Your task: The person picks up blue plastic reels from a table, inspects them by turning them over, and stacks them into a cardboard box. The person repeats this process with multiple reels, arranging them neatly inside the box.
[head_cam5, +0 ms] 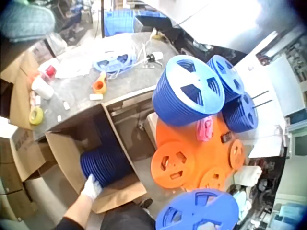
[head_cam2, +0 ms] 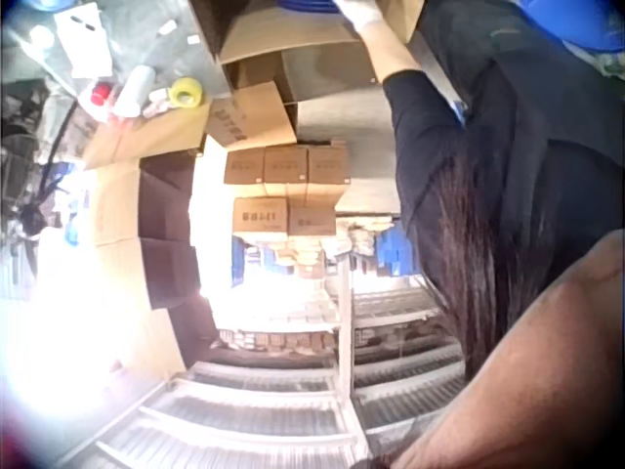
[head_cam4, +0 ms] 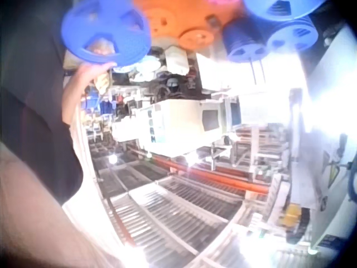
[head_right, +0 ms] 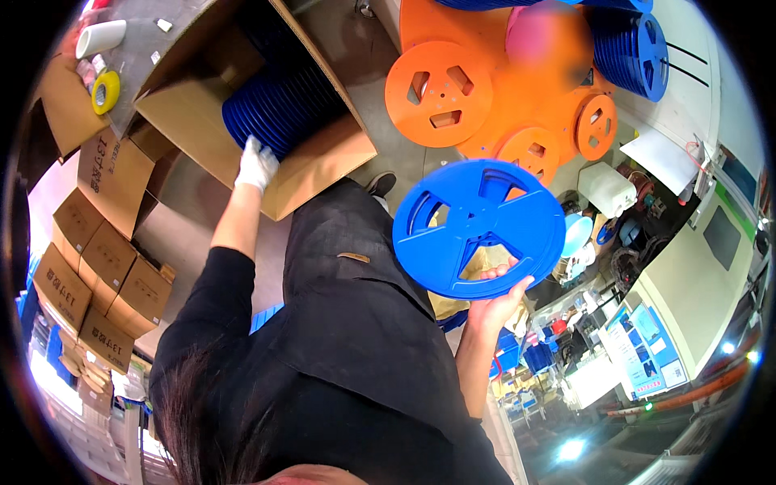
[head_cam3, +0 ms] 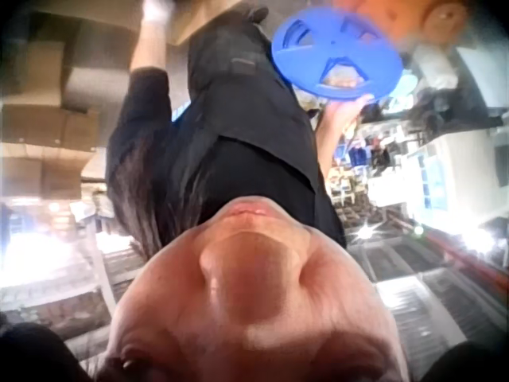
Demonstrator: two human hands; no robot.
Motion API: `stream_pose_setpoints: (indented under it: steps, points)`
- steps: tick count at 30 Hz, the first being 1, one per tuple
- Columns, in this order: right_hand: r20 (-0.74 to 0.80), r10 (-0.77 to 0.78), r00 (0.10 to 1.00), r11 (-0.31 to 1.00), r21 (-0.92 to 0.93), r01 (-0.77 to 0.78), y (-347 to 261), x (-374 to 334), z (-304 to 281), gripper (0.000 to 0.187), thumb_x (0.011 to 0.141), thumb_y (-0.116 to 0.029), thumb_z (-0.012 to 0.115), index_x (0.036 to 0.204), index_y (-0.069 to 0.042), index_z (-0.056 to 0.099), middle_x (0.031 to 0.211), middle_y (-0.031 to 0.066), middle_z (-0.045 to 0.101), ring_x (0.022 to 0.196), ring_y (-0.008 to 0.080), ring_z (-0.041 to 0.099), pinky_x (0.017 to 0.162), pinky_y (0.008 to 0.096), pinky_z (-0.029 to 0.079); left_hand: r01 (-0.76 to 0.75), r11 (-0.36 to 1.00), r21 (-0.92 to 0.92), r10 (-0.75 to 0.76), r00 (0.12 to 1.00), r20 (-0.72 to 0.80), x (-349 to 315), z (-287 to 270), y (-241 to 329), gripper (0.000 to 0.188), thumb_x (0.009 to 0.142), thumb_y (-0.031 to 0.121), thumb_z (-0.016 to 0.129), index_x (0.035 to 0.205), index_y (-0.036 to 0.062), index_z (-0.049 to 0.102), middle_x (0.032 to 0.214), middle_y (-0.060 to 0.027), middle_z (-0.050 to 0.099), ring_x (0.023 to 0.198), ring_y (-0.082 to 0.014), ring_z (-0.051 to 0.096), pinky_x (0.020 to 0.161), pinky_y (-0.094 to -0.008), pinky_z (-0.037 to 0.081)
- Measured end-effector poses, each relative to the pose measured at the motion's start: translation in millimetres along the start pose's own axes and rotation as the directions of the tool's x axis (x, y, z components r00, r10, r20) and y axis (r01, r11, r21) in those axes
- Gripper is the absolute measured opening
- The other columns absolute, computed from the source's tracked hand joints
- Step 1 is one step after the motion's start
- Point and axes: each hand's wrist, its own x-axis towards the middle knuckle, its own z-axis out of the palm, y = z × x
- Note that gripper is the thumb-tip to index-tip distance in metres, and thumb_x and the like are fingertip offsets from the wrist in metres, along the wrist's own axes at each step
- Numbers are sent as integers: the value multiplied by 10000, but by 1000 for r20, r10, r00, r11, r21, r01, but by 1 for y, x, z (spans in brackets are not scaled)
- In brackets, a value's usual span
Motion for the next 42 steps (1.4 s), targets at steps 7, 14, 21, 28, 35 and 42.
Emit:
stream_pose_setpoints:
  steps: [7, 14, 21, 28, 35, 42]
  points:
    - [261, -120, 958, 965, 258, 50, -24, 22, -21, 517, 980, -521, 438, 1105, -30, 539, 694, 1, 470, 600, 129, 441, 567, 276, 377, 163, 983, 89, -168, 985, 46, -87, 11, -54, 657, 954, 454, 519, 1483, 121, 316, 1529, -174, 318, 1397, -364, 305, 1155, -446, 232]
    - [624, -269, 734, 865, 491, -100, -31, 35, -42, 469, 991, -446, 465, 1128, -7, 556, 674, 14, 502, 527, 108, 439, 530, 268, 364, -402, 801, 443, 234, 892, 387, -151, 64, -40, 565, 939, 409, 579, 1420, 148, 438, 1298, -99, 580, 1227, -272, 513, 1061, -410, 357]
    - [686, -331, 648, 720, 627, -296, -24, 43, -52, 546, 990, -498, 426, 1175, 2, 542, 696, 30, 539, 553, 130, 489, 558, 279, 397, -717, 619, 321, 383, 632, 674, -232, 125, -40, 534, 995, 343, 504, 1430, 52, 395, 1330, -132, 548, 1224, -234, 523, 1072, -380, 368]
    - [688, -380, 618, 668, 666, -332, -30, 36, -46, 471, 1011, -402, 414, 1157, 26, 545, 717, 43, 559, 560, 134, 514, 557, 283, 414, -981, 45, 187, 665, 169, 727, -279, 155, -49, 324, 962, 131, 568, 1267, 22, 560, 1205, -89, 615, 1111, -178, 577, 996, -306, 434]
    - [643, -370, 670, 816, 570, -96, -45, -5, -29, 585, 999, -548, 343, 1147, -22, 551, 686, 34, 548, 556, 134, 492, 542, 278, 387, -747, -611, -263, 115, -412, 904, -403, 237, -117, 225, 695, 135, 775, 897, 88, 687, 905, -87, 639, 862, -300, 594, 796, -395, 472]
    - [656, -392, 645, 853, 522, -13, -55, -36, -28, 623, 986, -592, 314, 1146, -38, 547, 695, 45, 570, 546, 147, 513, 538, 289, 392, -849, -523, -78, 215, -220, 951, -406, 246, -131, 159, 735, 132, 759, 862, 72, 685, 826, -82, 651, 751, -262, 593, 730, -365, 481]
